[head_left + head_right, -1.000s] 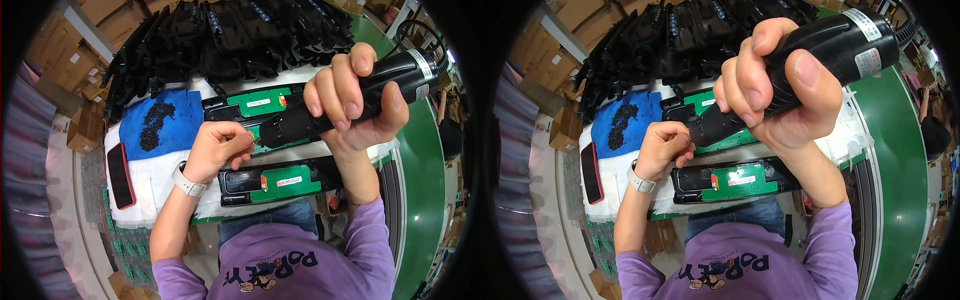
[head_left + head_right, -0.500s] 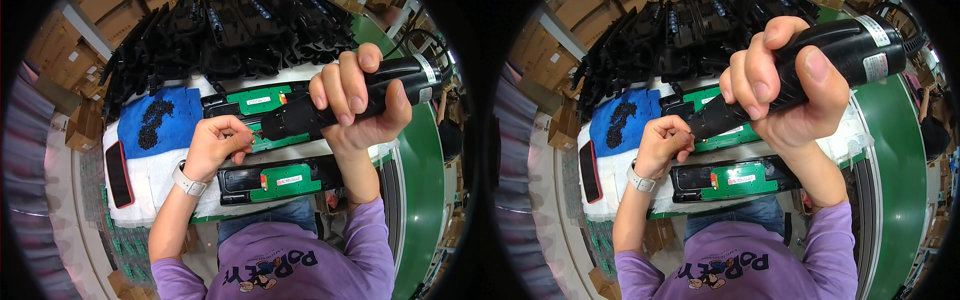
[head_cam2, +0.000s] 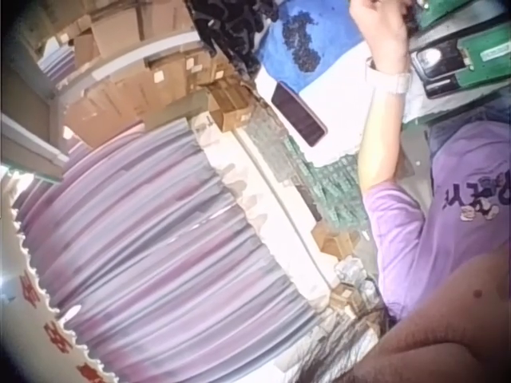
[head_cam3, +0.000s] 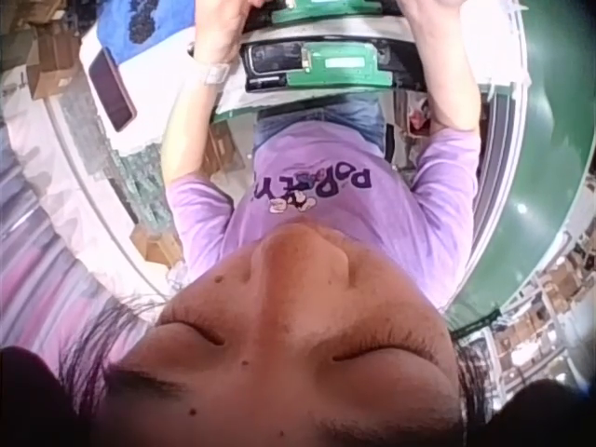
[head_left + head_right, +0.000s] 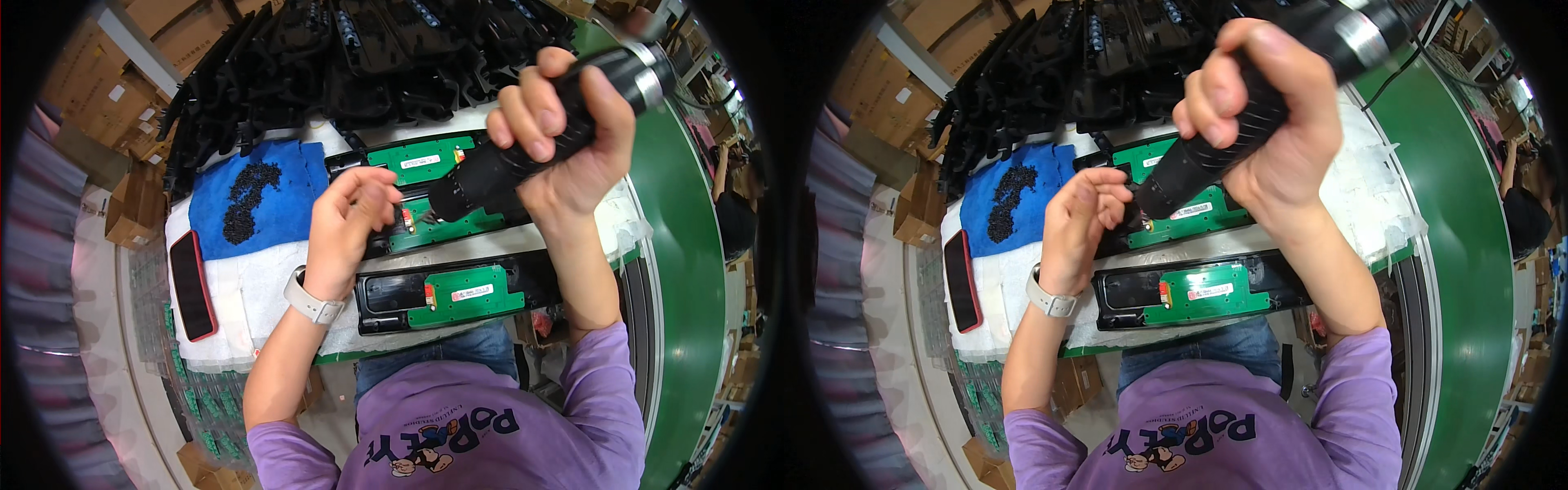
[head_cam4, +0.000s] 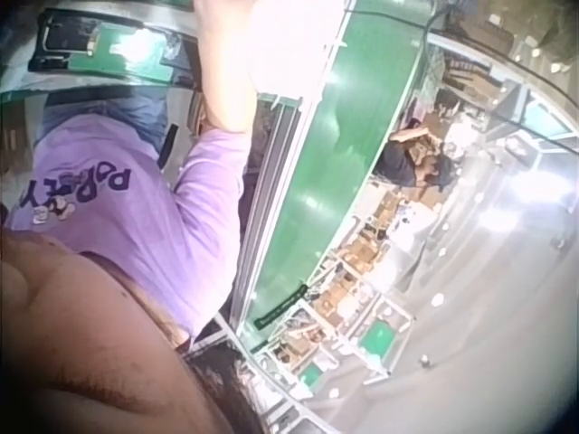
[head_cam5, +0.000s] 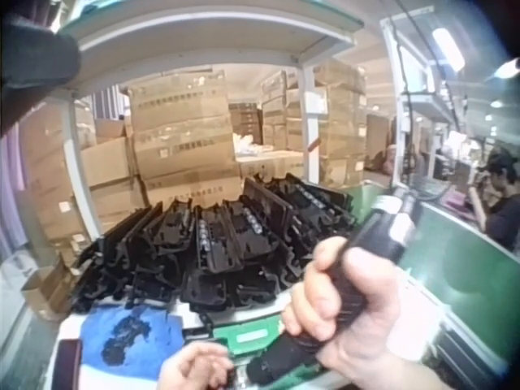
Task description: Install green circuit boards onto toner cartridge housings and secure them with screws using an electric screwdriver.
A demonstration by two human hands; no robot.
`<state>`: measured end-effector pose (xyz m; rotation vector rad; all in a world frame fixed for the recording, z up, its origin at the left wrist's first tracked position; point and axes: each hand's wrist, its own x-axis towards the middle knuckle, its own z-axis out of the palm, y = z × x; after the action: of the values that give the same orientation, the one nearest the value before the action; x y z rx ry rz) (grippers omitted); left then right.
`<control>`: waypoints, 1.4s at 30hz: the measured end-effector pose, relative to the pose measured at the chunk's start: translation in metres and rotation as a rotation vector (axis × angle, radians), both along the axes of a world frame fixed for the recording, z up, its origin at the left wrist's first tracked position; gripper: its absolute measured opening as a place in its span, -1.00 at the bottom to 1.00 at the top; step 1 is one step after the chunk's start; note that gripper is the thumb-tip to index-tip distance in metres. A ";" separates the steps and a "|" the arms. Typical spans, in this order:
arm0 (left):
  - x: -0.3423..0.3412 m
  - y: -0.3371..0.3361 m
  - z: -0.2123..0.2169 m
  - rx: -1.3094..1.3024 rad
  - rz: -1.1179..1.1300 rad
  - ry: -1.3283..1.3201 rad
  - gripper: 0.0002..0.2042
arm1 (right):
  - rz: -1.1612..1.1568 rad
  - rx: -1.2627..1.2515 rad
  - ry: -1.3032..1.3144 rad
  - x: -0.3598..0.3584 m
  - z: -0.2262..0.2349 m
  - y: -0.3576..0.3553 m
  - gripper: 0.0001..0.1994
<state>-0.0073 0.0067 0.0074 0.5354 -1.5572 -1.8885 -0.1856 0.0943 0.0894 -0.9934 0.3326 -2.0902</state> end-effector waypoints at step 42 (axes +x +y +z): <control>0.003 -0.008 -0.001 0.347 -0.112 -0.072 -0.91 | -0.031 0.232 0.649 0.032 -0.014 -0.009 -0.74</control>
<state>-0.0041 -0.0010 0.0061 0.6831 -1.3316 -2.2662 -0.1539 0.0851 0.0750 -1.5049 0.8951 -1.6536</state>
